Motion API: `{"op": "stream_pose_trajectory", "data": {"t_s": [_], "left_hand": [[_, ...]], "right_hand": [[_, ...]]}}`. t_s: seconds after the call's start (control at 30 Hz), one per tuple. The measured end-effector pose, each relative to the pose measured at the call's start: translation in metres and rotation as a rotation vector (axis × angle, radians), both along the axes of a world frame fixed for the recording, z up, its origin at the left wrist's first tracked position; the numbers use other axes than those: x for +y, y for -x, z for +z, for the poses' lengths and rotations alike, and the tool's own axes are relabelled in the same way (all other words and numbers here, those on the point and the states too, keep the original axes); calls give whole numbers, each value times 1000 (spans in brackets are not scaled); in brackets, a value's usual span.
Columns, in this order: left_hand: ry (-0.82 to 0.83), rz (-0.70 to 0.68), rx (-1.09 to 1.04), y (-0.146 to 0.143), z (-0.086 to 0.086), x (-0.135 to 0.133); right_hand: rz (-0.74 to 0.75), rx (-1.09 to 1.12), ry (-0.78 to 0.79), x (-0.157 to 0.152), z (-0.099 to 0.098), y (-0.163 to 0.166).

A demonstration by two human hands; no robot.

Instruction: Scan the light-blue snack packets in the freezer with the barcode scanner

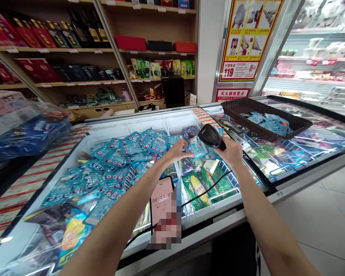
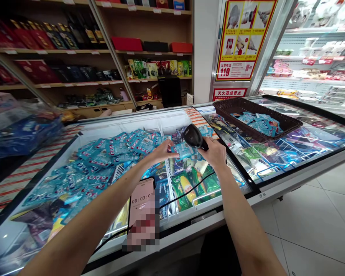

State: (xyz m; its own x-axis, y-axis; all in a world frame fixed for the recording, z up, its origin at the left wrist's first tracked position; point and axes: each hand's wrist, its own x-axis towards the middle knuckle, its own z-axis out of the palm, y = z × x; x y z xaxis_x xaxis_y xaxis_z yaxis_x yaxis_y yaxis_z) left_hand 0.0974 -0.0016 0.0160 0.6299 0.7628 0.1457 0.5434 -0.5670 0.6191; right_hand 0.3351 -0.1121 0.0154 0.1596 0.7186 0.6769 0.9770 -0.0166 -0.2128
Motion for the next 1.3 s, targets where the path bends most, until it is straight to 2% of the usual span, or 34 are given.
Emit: {"op": "stream_pose_trajectory", "data": {"t_s": [0.1, 0.17, 0.27, 0.4, 0.67, 0.93, 1.3], "left_hand": [[103, 114, -281, 23, -4, 12], [81, 172, -448, 36, -8, 18], [106, 192, -567, 46, -13, 23], [156, 140, -585, 45, -15, 24], [85, 180, -588, 45, -24, 29], [48, 165, -542, 48, -18, 24], [31, 182, -522, 48, -20, 25]], "right_hand": [[50, -9, -15, 0, 0, 1], [76, -23, -10, -1, 1, 4], [103, -55, 9, -1, -1, 8], [145, -124, 46, -1, -3, 14], [234, -187, 127, -3, -4, 21], [261, -224, 187, -2, -6, 27], [267, -241, 187, -2, -8, 28]]}}
